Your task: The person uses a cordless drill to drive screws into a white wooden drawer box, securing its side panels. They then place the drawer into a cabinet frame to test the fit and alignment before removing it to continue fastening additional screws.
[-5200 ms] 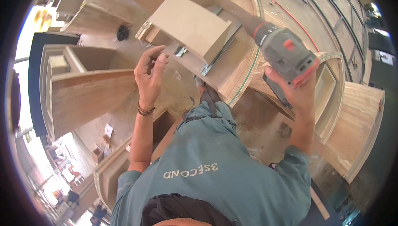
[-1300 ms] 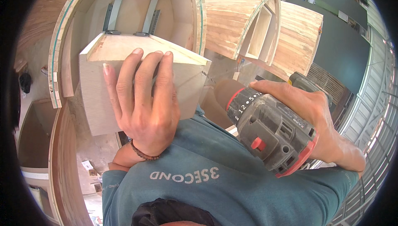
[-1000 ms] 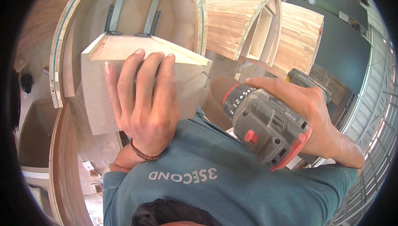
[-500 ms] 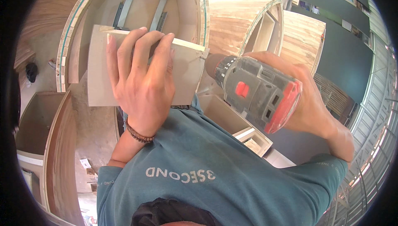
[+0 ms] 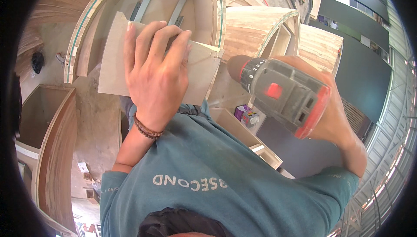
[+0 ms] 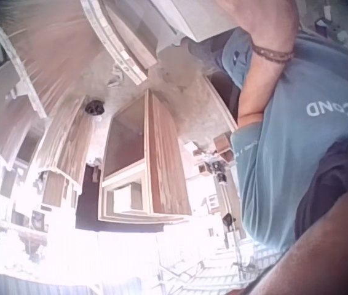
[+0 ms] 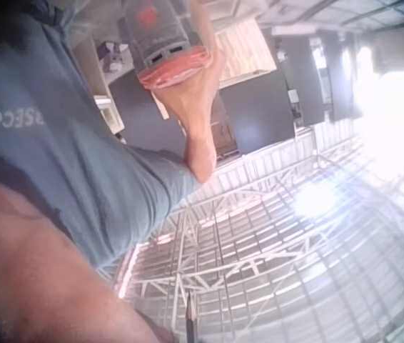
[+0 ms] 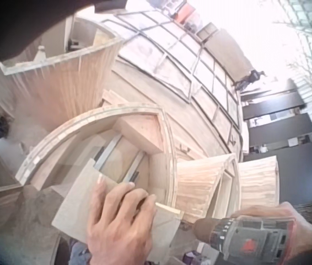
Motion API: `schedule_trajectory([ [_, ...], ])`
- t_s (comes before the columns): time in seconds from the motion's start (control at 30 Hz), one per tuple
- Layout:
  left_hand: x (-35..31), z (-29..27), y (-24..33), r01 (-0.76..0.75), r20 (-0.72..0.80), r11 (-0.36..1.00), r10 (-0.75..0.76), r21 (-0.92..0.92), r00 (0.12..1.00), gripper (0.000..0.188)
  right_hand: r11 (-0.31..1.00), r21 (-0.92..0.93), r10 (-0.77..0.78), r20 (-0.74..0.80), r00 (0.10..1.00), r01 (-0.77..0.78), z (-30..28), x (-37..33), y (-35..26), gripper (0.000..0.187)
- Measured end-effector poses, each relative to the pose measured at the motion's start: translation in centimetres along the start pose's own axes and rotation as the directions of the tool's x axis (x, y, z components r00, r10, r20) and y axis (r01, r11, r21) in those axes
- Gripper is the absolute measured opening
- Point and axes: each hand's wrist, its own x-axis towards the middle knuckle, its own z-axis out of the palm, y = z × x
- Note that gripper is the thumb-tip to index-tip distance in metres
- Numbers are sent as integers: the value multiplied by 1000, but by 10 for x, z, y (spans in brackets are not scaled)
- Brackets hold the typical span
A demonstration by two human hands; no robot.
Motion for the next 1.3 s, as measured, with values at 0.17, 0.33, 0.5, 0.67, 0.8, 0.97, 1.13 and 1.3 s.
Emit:
schedule_trajectory([
  [0.17, 0, 2, -2, -2, -20, 1000, 2, -5, 1000, 29, 996, -91, -7, -59, 998, 2, 2, -18, 11, 68],
  [0.33, 2, 0, 1, -17, -3, 1000, 17, -7, 1000, 30, 997, -69, 37, -125, 991, -46, 23, -51, 46, 72],
  [0.5, 0, -1, -2, -19, 7, 1000, 19, 14, 1000, 30, 998, 61, -18, -111, 994, 24, 51, -62, 69, 60],
  [0.67, -1, -3, -2, -29, 12, 998, 29, 56, 1000, 26, 984, 175, 43, -222, 974, -3, 87, -65, 89, 42],
  [0.8, -1, -2, -4, -46, 7, 996, 46, 79, 999, 23, 999, 34, 7, -209, 978, 0, 97, -66, 101, 40],
  [0.97, 2, -2, 3, -72, 45, 996, 70, 59, 997, 22, 986, 165, 31, -288, 957, 18, 107, -56, 100, 36],
  [1.13, 2, 0, 4, -77, 29, 995, 76, 61, 997, 23, 1000, 20, 5, -232, 973, -1, 115, -63, 118, 41],
  [1.3, 1, 3, 5, -104, 20, 992, 103, 69, 994, 22, 952, 278, -16, -377, 926, 129, 108, -38, 88, 40],
])
